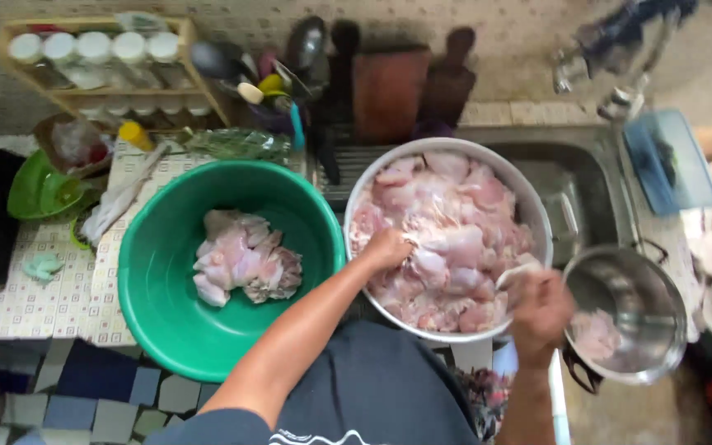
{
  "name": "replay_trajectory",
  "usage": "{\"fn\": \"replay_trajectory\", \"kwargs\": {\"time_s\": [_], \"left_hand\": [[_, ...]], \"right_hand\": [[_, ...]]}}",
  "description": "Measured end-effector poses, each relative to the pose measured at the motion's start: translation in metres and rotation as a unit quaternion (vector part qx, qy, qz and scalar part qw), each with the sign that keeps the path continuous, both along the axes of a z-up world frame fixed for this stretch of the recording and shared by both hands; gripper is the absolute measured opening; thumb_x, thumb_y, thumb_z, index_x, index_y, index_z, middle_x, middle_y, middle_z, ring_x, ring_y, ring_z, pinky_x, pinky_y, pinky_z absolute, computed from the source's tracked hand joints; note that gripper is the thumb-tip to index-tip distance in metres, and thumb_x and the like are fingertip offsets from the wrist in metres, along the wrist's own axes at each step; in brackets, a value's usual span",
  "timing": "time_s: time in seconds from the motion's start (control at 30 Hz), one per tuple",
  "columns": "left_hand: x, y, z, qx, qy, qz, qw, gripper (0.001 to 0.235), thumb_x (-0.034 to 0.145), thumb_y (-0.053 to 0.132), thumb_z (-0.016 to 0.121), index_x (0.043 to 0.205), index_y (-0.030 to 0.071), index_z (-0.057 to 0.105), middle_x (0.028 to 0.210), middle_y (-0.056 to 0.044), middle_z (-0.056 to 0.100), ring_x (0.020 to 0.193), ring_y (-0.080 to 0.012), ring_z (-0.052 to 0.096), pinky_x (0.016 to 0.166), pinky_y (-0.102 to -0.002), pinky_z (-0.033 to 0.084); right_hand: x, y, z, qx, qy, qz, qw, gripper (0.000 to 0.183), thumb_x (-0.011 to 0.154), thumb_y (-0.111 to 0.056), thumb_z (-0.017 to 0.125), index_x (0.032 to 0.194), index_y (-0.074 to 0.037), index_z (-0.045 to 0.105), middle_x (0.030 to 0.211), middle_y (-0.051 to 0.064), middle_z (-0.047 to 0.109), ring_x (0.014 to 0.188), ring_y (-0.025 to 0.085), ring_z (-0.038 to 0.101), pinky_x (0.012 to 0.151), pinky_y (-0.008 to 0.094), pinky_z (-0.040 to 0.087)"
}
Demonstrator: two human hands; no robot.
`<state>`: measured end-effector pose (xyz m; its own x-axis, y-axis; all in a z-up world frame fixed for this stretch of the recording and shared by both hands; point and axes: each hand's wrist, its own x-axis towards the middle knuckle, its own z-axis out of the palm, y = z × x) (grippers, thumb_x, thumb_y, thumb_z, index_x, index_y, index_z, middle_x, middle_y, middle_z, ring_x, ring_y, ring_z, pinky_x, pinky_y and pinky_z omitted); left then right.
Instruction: Sorting raw chicken pieces from a large bowl into separate containers by hand.
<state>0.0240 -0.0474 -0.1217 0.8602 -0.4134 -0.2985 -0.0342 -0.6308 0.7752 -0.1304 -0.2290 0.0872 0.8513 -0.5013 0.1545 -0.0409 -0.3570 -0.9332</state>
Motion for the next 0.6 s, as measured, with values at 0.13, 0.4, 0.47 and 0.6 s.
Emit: {"fn": "replay_trajectory", "kwargs": {"time_s": [0.13, 0.4, 0.47, 0.6], "left_hand": [[-0.009, 0.010, 0.101, -0.076, 0.039, 0.058, 0.995, 0.040, 0.085, 0.045, 0.054, 0.064, 0.011, 0.056, 0.066, -0.008, 0.065, 0.072, -0.0227, 0.064, 0.065, -0.039, 0.041], [-0.009, 0.112, 0.259, -0.401, 0.307, 0.265, 0.821, 0.072, 0.078, 0.016, 0.056, 0.144, 0.008, 0.028, 0.079, -0.026, 0.065, 0.051, -0.0261, 0.063, 0.034, -0.030, 0.047], [-0.014, 0.137, 0.278, -0.387, 0.312, 0.281, 0.821, 0.097, 0.071, 0.009, 0.050, 0.157, 0.010, 0.005, 0.085, -0.023, 0.066, 0.054, -0.0263, 0.066, 0.033, -0.028, 0.045], [-0.025, 0.180, 0.272, -0.345, 0.217, 0.360, 0.839, 0.050, 0.078, 0.010, 0.054, 0.123, 0.003, 0.035, 0.071, -0.014, 0.052, 0.058, -0.0222, 0.061, 0.051, -0.041, 0.060]], "right_hand": [[-0.010, -0.075, 0.009, -0.142, 0.063, -0.171, 0.973, 0.014, 0.113, -0.016, 0.062, 0.102, -0.006, 0.064, 0.094, 0.006, 0.061, 0.089, 0.021, 0.057, 0.070, 0.035, 0.051], [-0.057, -0.255, -0.150, -0.275, 0.423, -0.148, 0.851, 0.035, 0.098, -0.016, 0.040, 0.116, -0.006, 0.069, 0.115, 0.032, 0.066, 0.103, 0.054, 0.057, 0.087, 0.055, 0.041], [-0.056, -0.245, -0.148, -0.322, 0.428, -0.145, 0.832, 0.042, 0.100, -0.015, 0.040, 0.129, -0.011, 0.070, 0.123, 0.026, 0.067, 0.107, 0.049, 0.059, 0.089, 0.054, 0.042], [-0.053, -0.230, -0.121, -0.245, 0.573, -0.175, 0.763, 0.053, 0.081, -0.038, 0.080, 0.122, -0.011, 0.060, 0.118, 0.026, 0.068, 0.107, 0.047, 0.062, 0.084, 0.056, 0.049]]}}
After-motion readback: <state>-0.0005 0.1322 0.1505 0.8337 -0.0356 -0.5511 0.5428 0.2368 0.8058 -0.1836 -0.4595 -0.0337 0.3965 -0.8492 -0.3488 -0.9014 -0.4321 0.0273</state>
